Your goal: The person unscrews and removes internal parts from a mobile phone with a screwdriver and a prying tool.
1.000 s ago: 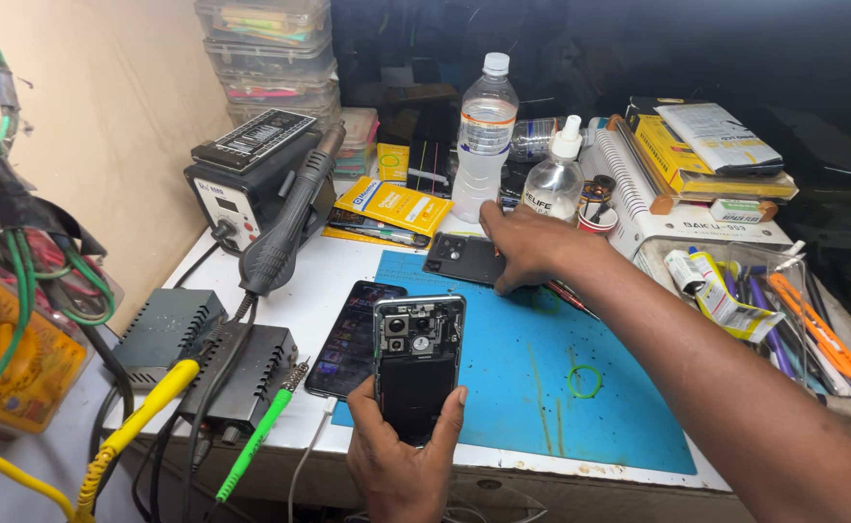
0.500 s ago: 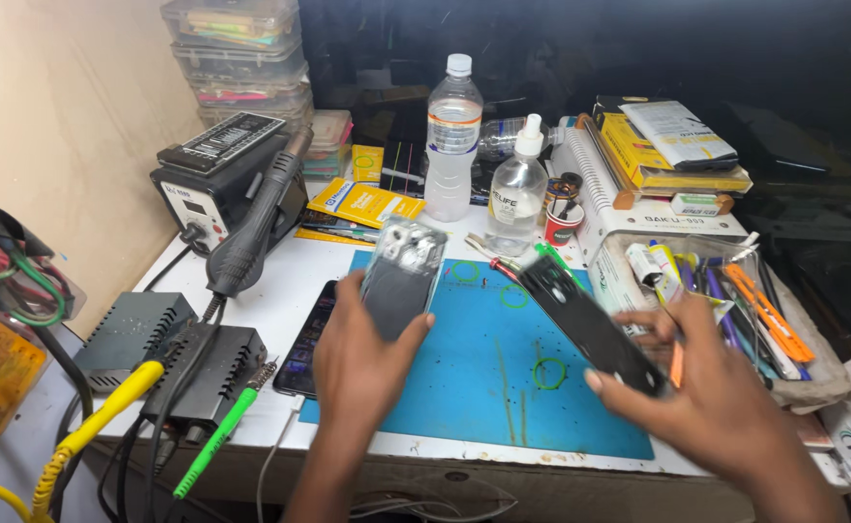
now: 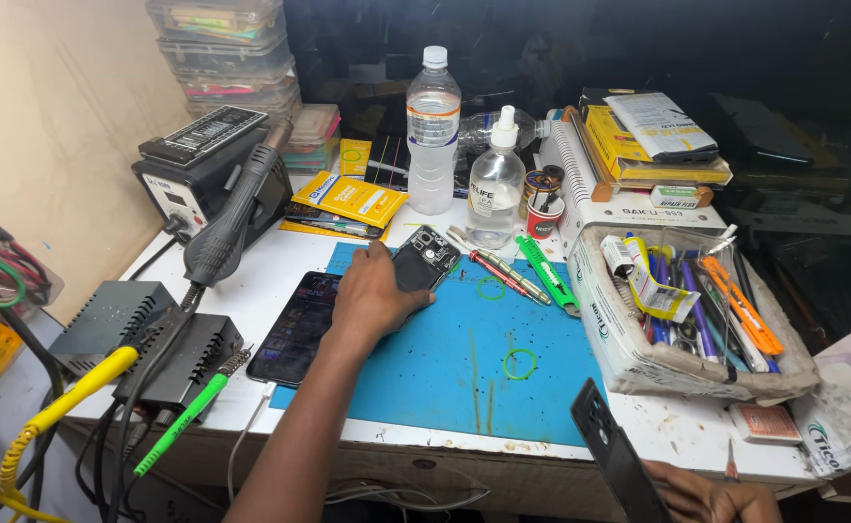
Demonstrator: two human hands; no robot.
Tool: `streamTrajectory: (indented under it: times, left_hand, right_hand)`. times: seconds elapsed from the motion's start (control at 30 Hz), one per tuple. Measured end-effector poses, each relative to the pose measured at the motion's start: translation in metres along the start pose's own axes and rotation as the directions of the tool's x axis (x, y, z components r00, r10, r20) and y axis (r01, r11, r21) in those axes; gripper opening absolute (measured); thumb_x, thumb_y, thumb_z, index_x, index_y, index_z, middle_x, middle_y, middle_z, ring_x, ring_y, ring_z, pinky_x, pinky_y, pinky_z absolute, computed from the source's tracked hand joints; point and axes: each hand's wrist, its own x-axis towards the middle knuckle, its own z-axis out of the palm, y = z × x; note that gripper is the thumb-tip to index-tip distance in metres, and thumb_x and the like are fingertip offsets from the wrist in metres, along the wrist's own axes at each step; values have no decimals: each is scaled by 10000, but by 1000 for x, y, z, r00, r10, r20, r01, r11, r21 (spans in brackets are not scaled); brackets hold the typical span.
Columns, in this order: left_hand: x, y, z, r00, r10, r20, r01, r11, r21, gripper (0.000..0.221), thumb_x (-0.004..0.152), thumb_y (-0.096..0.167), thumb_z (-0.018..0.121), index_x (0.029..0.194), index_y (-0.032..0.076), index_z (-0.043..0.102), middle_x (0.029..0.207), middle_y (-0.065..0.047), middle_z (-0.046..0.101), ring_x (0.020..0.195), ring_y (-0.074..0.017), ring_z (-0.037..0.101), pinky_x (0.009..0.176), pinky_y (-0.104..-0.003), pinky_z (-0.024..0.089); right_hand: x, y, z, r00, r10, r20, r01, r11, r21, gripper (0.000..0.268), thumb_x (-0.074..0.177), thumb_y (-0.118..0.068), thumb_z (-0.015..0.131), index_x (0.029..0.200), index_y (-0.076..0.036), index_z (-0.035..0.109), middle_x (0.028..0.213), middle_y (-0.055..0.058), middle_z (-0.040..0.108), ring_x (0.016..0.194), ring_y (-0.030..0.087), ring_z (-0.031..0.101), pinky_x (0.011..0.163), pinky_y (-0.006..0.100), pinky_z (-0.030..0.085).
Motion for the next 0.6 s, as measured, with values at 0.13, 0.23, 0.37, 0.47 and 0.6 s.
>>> streamTrajectory:
  times: [0.13, 0.23, 0.37, 0.47, 0.6]
  left_hand:
    - [-17, 0, 8, 983, 119, -139, -103, 988, 119, 729, 669, 431, 936, 1118, -62, 642, 1144, -254, 607, 1098, -405, 582, 949, -481, 499]
    - [-27, 1, 11, 962, 174, -211, -151, 981, 121, 644, 727, 414, 895, 1087, -67, 665, 1111, -248, 629, 1081, -395, 582, 952, -481, 491]
    - [-58, 4, 16, 854, 354, -382, -334, 935, 120, 689, 837, 367, 836, 1255, -122, 590, 1216, -291, 630, 1156, -425, 582, 997, -492, 486]
    - [-122, 17, 35, 844, 406, -351, -369, 914, 169, 918, 855, 540, 726, 1376, -168, 463, 1414, -357, 514, 1371, -477, 432, 1142, -542, 356]
    - [-159, 47, 50, 963, 264, -49, -248, 945, 213, 1208, 866, 810, 458, 1428, -237, 243, 1547, -449, 189, 1504, -530, 106, 1193, -594, 71]
  right_hand:
    - [3, -9, -8, 905, 261, 336, -272, 962, -14, 260, 751, -126, 570, 706, 77, 727, 1661, 281, 85, 1537, 450, -53, 1192, 641, -106]
    - [-2, -20, -11, 872, 272, 407, -298, 955, 0, 240, 832, -145, 587, 682, -12, 719, 1681, 244, 62, 1554, 441, -62, 1200, 662, -97]
    - [-16, -39, -16, 882, 246, 401, -249, 967, -47, 224, 847, -157, 605, 728, -14, 729, 1663, 242, 85, 1539, 440, -18, 1196, 658, -48]
    - [-23, -47, -20, 908, 234, 347, -231, 972, -50, 202, 837, -167, 620, 751, -17, 723, 1640, 239, 108, 1518, 433, 11, 1185, 646, -22]
    - [-33, -48, -23, 931, 214, 295, -208, 977, -51, 182, 824, -181, 640, 781, -20, 715, 1610, 234, 139, 1491, 423, 50, 1171, 631, 11]
